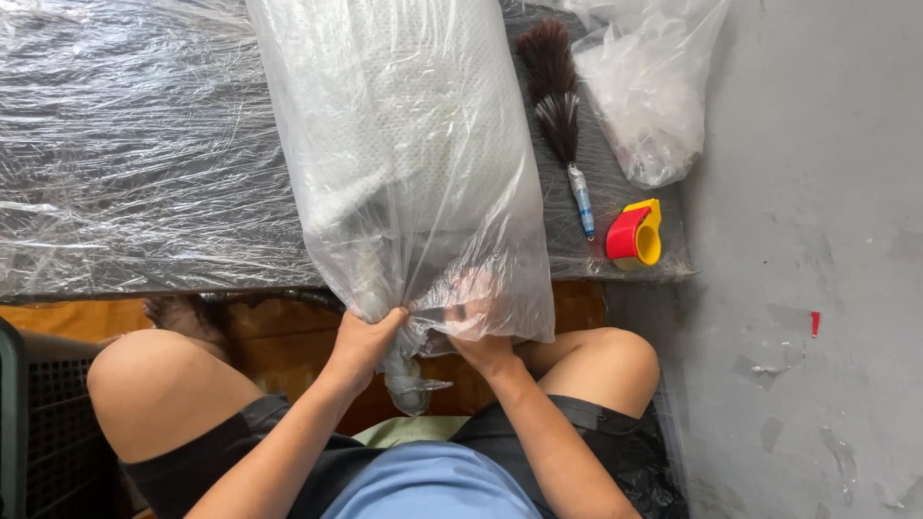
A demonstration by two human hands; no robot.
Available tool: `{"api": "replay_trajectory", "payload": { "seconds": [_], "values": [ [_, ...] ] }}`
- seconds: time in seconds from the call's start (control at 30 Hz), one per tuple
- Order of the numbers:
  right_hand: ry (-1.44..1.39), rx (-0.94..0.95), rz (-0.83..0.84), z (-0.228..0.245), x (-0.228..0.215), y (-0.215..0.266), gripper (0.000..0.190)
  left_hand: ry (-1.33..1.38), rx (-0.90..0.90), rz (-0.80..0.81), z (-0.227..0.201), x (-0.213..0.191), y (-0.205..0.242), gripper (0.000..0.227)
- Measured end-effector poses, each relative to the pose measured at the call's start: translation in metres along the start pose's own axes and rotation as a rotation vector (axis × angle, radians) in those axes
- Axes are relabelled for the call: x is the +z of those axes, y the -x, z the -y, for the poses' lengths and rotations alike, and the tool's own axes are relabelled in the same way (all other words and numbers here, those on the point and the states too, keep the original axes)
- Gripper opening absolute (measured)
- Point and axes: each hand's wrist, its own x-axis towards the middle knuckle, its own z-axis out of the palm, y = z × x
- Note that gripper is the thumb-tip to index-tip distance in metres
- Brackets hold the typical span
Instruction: A person is seen packing a large white pillow into a clear plastic bag, smoothing it out with a duster, and then using a vacuum hose to suck out the air and compress the pillow for storage.
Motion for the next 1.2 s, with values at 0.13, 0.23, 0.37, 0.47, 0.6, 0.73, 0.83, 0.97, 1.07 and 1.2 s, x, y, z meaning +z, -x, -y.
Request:
{"api": "replay_trajectory", "payload": {
  "seconds": [0.13, 0.23, 0.37, 0.47, 0.6, 0.73, 0.83, 0.97, 1.07, 1.2],
  "values": [
    [-0.120, -0.255, 0.335, -0.030, 0.020, -0.021, 0.045, -0.011, 0.005, 0.000, 0.003, 0.001, 0.002, 0.084],
    [-0.148, -0.078, 0.322, 0.021, -0.044, -0.071, 0.046, -0.008, 0.010, 0.002, -0.004, 0.002, 0.005, 0.084],
    [-0.535, 0.260, 0.466, 0.028, -0.148, -0.080, 0.033, -0.007, -0.005, 0.008, -0.007, 0.002, 0.008, 0.084],
    [-0.879, 0.211, 0.072, 0.028, -0.220, -0.090, 0.007, -0.019, -0.005, 0.010, -0.009, -0.008, 0.002, 0.039],
    [-0.330, 0.172, 0.166, 0.007, -0.154, -0.050, 0.086, -0.021, -0.009, 0.019, -0.005, -0.005, 0.002, 0.034],
    [-0.483, 0.104, 0.128, 0.018, -0.101, -0.045, 0.047, -0.011, 0.031, 0.022, 0.008, 0.002, -0.003, 0.083],
    [-0.592, 0.104, 0.096, 0.040, -0.103, -0.053, 0.032, 0.013, 0.037, 0.056, -0.009, 0.006, 0.013, 0.086],
    [-0.678, 0.085, 0.081, 0.057, -0.107, -0.062, 0.016, 0.008, 0.045, 0.084, -0.009, 0.012, 0.010, 0.087],
    [-0.985, 0.157, 0.186, 0.050, -0.135, -0.081, 0.020, -0.020, 0.047, 0.045, -0.003, 0.010, 0.002, 0.083],
    [-0.945, 0.609, -0.025, 0.001, -0.127, -0.064, 0.018, 0.010, 0.039, -0.006, -0.022, 0.014, 0.012, 0.084]
  ]
}}
